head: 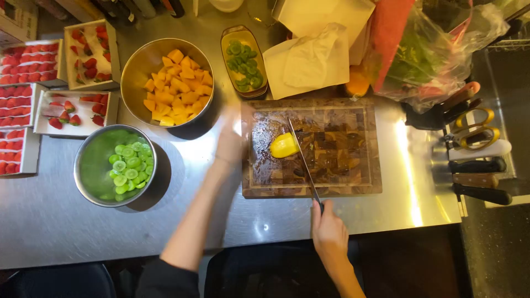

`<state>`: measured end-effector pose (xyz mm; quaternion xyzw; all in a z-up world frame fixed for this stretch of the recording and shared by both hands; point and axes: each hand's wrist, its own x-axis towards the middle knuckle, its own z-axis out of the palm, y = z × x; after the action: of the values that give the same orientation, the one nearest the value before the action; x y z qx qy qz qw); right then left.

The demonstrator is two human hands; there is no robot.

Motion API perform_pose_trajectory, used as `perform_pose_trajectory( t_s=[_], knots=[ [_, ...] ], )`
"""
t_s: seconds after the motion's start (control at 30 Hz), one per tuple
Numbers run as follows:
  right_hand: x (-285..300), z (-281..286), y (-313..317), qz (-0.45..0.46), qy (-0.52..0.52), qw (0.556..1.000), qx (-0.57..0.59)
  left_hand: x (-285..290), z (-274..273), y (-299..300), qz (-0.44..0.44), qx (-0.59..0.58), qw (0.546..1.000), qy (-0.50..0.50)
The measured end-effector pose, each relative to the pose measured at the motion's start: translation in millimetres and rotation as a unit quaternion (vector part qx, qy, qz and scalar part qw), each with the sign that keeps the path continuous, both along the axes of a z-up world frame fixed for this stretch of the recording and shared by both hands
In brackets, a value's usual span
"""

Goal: Slicing mangoes on a cutting board, transferring them to a bowl, and washing hands in a kitchen workspace.

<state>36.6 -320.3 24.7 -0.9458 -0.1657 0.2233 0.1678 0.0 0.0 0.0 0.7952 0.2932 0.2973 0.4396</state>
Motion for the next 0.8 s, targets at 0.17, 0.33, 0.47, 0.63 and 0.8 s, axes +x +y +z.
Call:
perform_pose_trajectory(
  t_s=[0.17, 0.33, 0.47, 0.63, 0.8],
  knots=[
    [-16.3, 8.3, 18.5, 0.019, -0.063, 0.998, -0.002, 2.4, -24.4, -73.7, -0.126, 0.141, 0.981, 0.036],
    [-22.6, 8.6, 19.1, 0.041, -0.130, 0.991, -0.007, -1.4, -15.2, -82.9, -0.107, 0.115, 0.987, 0.040],
    [-19.5, 12.6, 18.4, 0.053, -0.144, 0.988, -0.013, 0.3, -12.3, -82.4, -0.111, 0.121, 0.985, 0.054],
    [-20.2, 14.5, 17.2, 0.072, -0.145, 0.987, -0.016, 0.2, -16.0, -84.3, -0.103, 0.131, 0.985, 0.047],
    [-21.7, 2.1, 14.8, 0.088, -0.173, 0.980, -0.030, 1.3, -18.6, -85.7, -0.098, 0.147, 0.983, 0.044]
  ],
)
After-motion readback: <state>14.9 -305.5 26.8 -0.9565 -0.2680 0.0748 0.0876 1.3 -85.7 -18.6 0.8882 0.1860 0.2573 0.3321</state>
